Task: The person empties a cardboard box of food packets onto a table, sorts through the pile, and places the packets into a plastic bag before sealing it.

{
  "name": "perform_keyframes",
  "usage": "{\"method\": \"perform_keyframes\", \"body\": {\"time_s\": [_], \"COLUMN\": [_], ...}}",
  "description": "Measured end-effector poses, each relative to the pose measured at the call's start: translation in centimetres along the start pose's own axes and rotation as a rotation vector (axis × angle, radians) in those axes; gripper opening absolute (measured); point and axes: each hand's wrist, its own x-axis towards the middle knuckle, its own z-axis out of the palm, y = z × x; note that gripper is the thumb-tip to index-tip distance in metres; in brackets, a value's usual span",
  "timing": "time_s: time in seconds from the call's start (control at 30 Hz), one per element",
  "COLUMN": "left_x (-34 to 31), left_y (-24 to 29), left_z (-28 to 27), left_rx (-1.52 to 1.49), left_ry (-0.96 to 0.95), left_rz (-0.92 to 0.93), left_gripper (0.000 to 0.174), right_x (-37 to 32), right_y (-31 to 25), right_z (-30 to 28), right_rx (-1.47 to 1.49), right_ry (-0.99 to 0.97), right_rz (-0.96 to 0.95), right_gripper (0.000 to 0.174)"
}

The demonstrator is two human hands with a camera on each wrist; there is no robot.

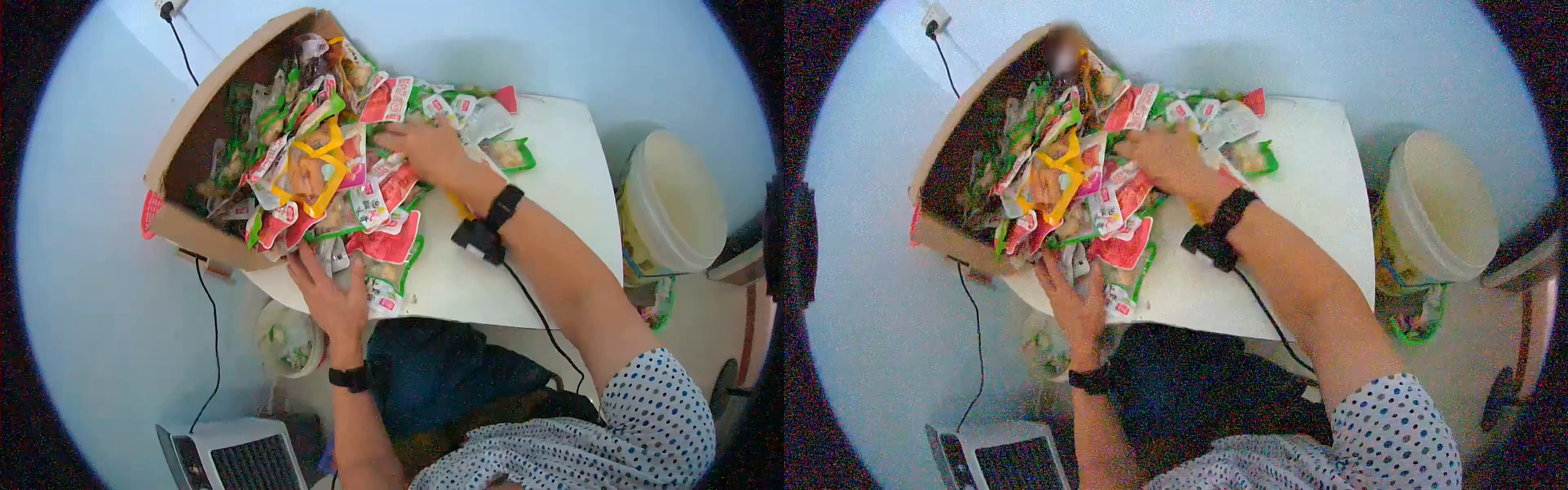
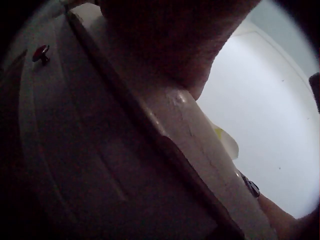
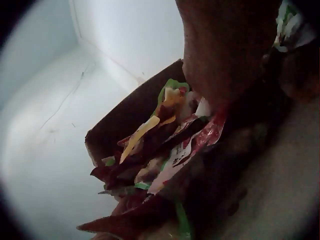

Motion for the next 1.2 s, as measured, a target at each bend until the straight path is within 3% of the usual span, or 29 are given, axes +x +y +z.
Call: {"method": "perform_keyframes", "body": {"time_s": [0.1,0.13,0.37,0.4,0.6,0.7,0.83,0.9,1.0,1.1,1.2], "left_x": [-0.1,-0.1,0.0,0.0,-0.1,-0.1,-0.2,-0.1,0.0,0.1,0.1], "left_y": [-0.5,-0.4,-0.4,-0.4,-0.5,-0.4,-0.1,-0.5,-1.4,-2.2,-2.7], "left_z": [-0.1,0.0,0.1,0.1,0.2,0.1,-0.4,-0.3,-0.1,0.2,0.3], "left_rx": [0.014,0.023,0.037,0.041,0.048,0.038,0.025,0.005,-0.024,-0.051,-0.055], "left_ry": [0.000,0.004,0.006,0.005,0.019,0.028,0.019,0.042,0.046,0.065,0.088], "left_rz": [0.010,0.013,0.026,0.027,0.033,0.024,-0.016,0.031,0.096,0.138,0.147], "left_gripper": [0.089,0.088,0.088,0.088,0.089,0.089,0.088,0.087,0.085,0.085,0.085], "right_x": [-0.1,-0.7,-1.3,-1.3,-1.2,-1.0,-0.5,-0.3,-0.2,0.3,0.7], "right_y": [0.5,0.9,5.8,6.9,6.1,6.2,5.5,5.1,3.9,0.6,-5.0], "right_z": [-1.4,-1.3,1.0,1.9,0.3,0.6,-2.7,-3.9,-5.9,-6.6,-8.1], "right_rx": [0.009,0.052,0.050,0.037,-0.040,-0.214,-0.131,-0.117,-0.059,0.236,0.318], "right_ry": [-0.122,0.017,0.138,0.165,0.159,0.279,0.056,0.055,0.014,0.228,0.356], "right_rz": [0.114,0.127,0.382,0.339,0.449,0.478,0.538,0.530,0.373,0.155,-0.103], "right_gripper": [0.054,0.054,0.057,0.044,0.036,0.036,0.050,0.055,0.060,0.063,0.068]}}
